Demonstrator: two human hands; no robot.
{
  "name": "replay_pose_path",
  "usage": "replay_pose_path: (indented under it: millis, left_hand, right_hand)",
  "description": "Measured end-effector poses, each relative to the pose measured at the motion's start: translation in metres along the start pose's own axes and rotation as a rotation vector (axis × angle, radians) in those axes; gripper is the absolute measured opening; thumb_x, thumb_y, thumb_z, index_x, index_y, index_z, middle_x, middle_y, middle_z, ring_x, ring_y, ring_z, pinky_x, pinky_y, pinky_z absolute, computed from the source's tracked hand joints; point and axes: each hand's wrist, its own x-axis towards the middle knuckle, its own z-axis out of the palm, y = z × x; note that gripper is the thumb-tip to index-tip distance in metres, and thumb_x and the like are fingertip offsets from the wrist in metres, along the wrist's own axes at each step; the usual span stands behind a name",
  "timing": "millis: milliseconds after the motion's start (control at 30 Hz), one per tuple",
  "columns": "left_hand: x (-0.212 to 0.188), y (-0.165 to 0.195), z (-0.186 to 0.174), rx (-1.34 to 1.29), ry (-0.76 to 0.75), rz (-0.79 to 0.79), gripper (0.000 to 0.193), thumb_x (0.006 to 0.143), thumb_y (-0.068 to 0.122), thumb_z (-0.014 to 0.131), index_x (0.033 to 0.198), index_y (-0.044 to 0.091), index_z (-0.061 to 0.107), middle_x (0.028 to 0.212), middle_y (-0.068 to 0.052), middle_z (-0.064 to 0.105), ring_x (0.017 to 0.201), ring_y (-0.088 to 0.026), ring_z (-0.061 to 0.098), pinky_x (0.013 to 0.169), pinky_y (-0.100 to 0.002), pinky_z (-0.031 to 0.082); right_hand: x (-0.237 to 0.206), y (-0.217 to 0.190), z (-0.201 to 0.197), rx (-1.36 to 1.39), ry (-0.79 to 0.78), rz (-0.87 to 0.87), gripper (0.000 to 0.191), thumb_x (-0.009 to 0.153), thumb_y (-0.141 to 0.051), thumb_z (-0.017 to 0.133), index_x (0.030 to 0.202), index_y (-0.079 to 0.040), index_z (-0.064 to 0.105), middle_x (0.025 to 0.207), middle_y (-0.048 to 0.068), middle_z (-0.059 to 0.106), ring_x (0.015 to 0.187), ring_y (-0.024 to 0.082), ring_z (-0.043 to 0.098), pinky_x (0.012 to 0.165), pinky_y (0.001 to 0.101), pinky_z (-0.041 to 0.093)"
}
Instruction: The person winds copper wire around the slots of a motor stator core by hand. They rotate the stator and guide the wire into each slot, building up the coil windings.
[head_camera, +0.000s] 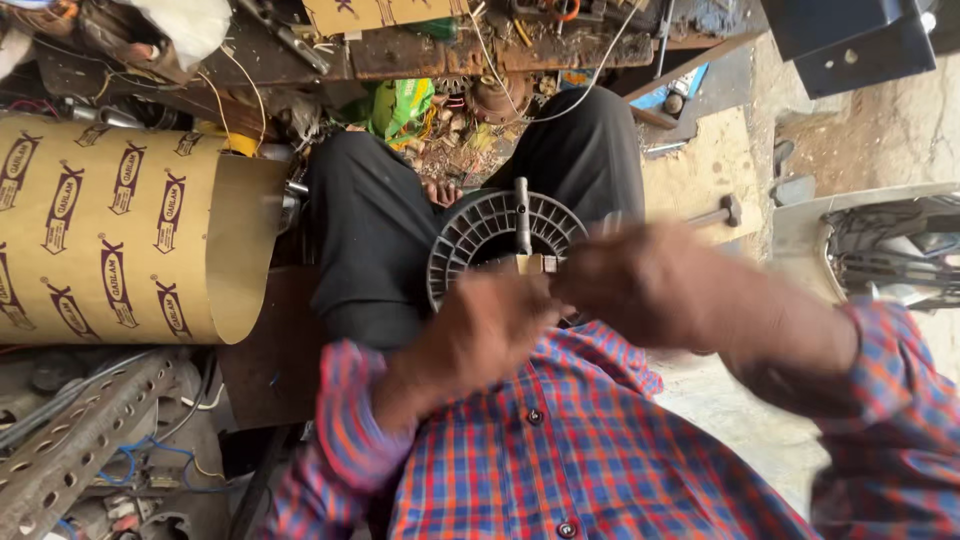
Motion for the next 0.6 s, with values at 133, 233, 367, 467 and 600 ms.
replay_pose_path:
  millis: [133, 233, 367, 467, 600]
  left_hand:
    - [0.098, 0.054, -0.085, 0.026, 0.094, -0.094, 0.014, 0.09, 0.006, 0.078, 0.102, 0.006, 0.071, 0.087, -0.009, 0.068, 0.076, -0.028, 0.071, 0.066, -0.038, 0.056]
    - [0.128, 0.049, -0.086, -0.032, 0.205, -0.171, 0.017, 0.088, 0.007, 0.081, 0.099, 0.006, 0.068, 0.09, -0.009, 0.069, 0.077, -0.024, 0.072, 0.065, -0.033, 0.059]
    - [0.123, 0.058, -0.084, 0.066, 0.169, -0.212, 0.015, 0.088, 0.009, 0.082, 0.097, 0.005, 0.07, 0.085, -0.008, 0.066, 0.075, -0.023, 0.07, 0.065, -0.035, 0.057]
    - [0.136, 0.067, -0.08, 0.248, 0.09, -0.062, 0.014, 0.086, 0.011, 0.073, 0.099, 0.004, 0.071, 0.093, -0.007, 0.065, 0.083, -0.027, 0.065, 0.076, -0.043, 0.053]
    - [0.181, 0.048, -0.074, 0.372, -0.006, -0.023, 0.009, 0.088, 0.015, 0.068, 0.081, 0.009, 0.064, 0.092, -0.01, 0.061, 0.09, -0.032, 0.061, 0.08, -0.049, 0.045]
  right_hand:
    - [0.047, -0.02, -0.129, 0.005, -0.059, -0.154, 0.009, 0.087, -0.01, 0.072, 0.09, -0.002, 0.07, 0.083, 0.01, 0.068, 0.072, 0.028, 0.068, 0.063, 0.0391, 0.055]
    - [0.058, -0.009, -0.146, -0.21, 0.103, -0.24, 0.011, 0.084, -0.01, 0.074, 0.092, -0.004, 0.071, 0.084, 0.009, 0.067, 0.075, 0.03, 0.066, 0.065, 0.0403, 0.054]
    - [0.053, 0.002, -0.136, -0.048, 0.192, 0.003, 0.01, 0.086, -0.006, 0.073, 0.096, -0.005, 0.072, 0.082, 0.009, 0.065, 0.074, 0.028, 0.066, 0.064, 0.0396, 0.053]
    - [0.04, -0.007, -0.14, -0.068, 0.257, 0.007, 0.011, 0.087, -0.005, 0.074, 0.097, -0.005, 0.07, 0.086, 0.008, 0.065, 0.076, 0.028, 0.066, 0.066, 0.0385, 0.053]
    - [0.026, -0.022, -0.154, -0.156, 0.421, 0.278, 0.011, 0.085, -0.004, 0.077, 0.094, -0.007, 0.073, 0.078, 0.006, 0.062, 0.064, 0.019, 0.062, 0.056, 0.0339, 0.049]
